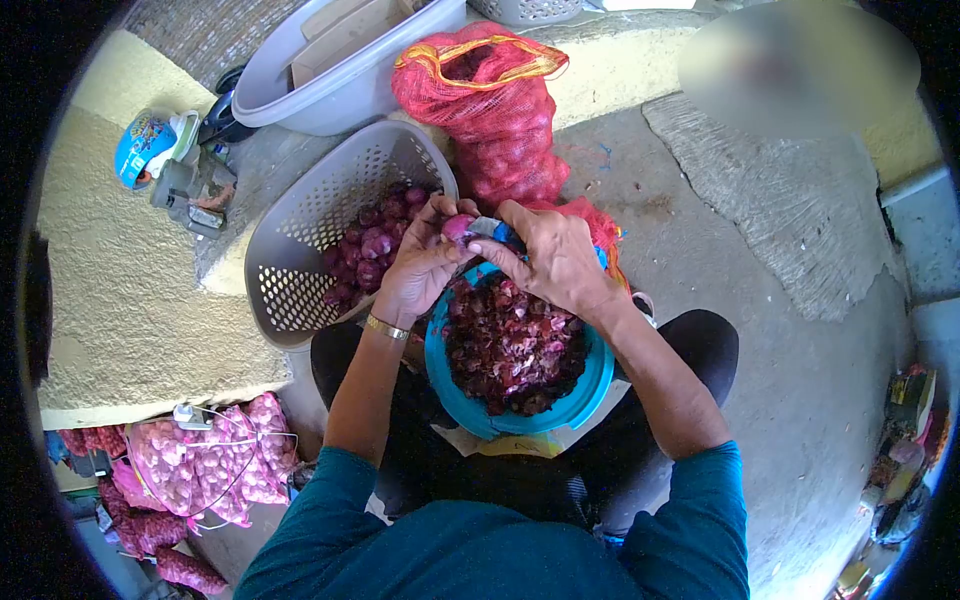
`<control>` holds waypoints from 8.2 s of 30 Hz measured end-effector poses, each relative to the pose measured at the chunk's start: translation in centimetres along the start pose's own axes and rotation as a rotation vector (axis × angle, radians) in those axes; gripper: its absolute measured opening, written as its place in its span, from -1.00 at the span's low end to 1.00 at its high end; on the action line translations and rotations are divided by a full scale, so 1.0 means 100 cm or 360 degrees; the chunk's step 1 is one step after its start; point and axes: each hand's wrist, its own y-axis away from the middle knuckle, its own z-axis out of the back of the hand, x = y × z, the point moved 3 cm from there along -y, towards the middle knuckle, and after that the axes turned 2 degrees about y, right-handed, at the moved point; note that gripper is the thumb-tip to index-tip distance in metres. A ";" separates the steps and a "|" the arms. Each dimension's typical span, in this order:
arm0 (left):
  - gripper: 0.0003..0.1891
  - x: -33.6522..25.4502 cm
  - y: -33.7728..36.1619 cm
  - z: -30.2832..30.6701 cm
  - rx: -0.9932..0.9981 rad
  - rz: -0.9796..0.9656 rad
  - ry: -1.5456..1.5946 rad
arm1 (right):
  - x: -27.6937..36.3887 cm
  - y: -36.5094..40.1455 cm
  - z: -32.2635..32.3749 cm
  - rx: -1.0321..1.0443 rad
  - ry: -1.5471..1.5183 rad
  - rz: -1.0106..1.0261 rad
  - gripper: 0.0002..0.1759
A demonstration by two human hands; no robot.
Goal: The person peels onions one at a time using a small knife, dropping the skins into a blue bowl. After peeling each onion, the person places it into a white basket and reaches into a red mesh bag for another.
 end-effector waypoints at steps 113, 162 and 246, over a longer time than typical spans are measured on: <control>-0.28 0.020 0.010 0.004 -0.0399 -0.0823 -0.1115 | 0.001 -0.016 -0.073 -0.0148 -0.1567 -0.0677 -0.72; -0.51 -0.010 -0.002 -0.013 -0.0274 -0.0672 -0.0775 | -0.006 -0.013 -0.060 -0.0458 -0.1777 -0.1053 -0.78; -0.52 -0.006 0.001 -0.006 -0.0252 -0.0308 -0.0604 | -0.013 -0.015 -0.034 -0.0381 -0.0996 -0.0570 -0.82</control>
